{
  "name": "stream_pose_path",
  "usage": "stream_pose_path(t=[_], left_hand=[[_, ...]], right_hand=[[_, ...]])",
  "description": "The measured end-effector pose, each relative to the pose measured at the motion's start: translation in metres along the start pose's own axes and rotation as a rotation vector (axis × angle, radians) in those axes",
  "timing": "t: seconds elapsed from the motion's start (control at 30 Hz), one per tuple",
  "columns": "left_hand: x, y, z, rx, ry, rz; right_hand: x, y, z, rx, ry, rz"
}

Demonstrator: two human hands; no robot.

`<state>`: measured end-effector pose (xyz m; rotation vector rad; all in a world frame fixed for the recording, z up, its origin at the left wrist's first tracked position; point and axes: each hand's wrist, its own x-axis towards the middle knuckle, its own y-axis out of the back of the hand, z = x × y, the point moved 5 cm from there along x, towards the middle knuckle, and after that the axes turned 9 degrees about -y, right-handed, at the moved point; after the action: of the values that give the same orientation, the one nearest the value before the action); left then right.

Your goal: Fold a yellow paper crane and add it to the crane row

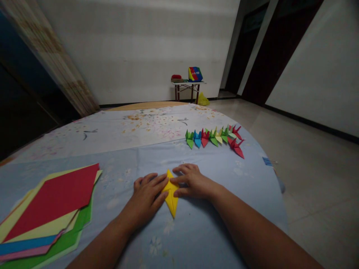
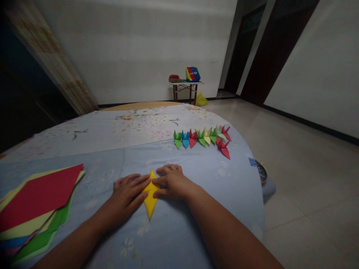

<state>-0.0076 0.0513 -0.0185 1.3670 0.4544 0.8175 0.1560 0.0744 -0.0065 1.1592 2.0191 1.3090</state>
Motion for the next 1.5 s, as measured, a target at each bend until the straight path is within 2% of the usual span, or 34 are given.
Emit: stream_pose_path(t=[0.5, 0.77, 1.07, 1.2, 1.3, 1.5], left_hand=[[0.0, 0.001, 0.005, 0.026, -0.046, 0.031], [0.001, 0.003, 0.006, -0.029, -0.025, 0.048], [0.004, 0.005, 0.012, 0.011, -0.006, 0.073], [0.007, 0.006, 0.013, 0.021, -0.015, 0.074], [0.007, 0.006, 0.014, 0.026, -0.024, 0.078], [0.006, 0.005, 0.015, 0.035, -0.032, 0.088]], right_hand=[[-0.001, 0.002, -0.002, -0.012, -0.004, -0.032], [-0.001, 0.002, -0.003, -0.007, -0.013, -0.042], [-0.001, 0.004, -0.004, -0.001, -0.003, -0.034], [0.005, 0.009, -0.001, 0.049, -0.064, 0.047], [0.011, 0.01, 0.0, -0.002, -0.097, 0.097], [0.017, 0.002, -0.001, -0.122, -0.097, 0.046]])
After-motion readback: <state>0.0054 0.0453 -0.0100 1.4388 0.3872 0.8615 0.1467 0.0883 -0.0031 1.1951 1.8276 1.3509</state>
